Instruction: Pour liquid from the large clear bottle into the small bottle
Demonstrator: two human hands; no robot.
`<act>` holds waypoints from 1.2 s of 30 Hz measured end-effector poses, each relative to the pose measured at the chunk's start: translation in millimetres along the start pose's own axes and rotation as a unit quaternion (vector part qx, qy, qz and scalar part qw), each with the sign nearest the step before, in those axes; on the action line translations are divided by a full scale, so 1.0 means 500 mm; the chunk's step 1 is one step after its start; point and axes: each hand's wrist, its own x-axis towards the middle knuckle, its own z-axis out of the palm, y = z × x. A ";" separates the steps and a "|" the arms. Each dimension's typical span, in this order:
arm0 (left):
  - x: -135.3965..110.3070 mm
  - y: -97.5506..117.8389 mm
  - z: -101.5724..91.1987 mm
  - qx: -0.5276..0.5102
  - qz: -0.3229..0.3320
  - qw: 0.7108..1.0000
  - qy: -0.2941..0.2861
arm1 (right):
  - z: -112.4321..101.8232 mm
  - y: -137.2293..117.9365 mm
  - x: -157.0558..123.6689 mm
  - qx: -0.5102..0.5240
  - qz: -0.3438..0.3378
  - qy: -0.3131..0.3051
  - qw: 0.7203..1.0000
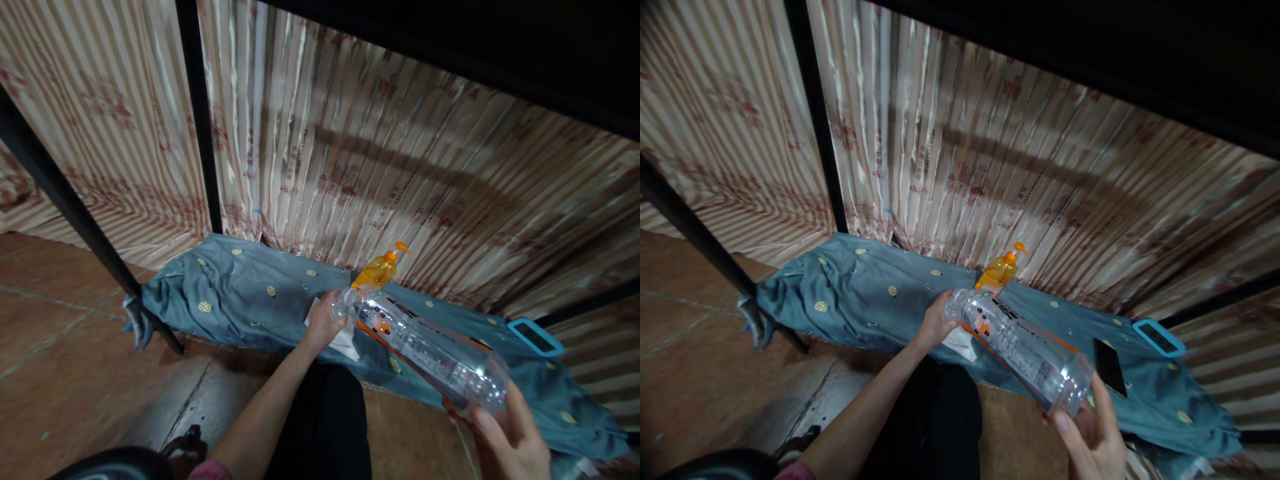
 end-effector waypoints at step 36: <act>-0.001 0.018 -0.011 -0.002 -0.010 1.000 -0.002 | 0.007 -0.038 0.015 0.001 -0.029 -0.021 0.999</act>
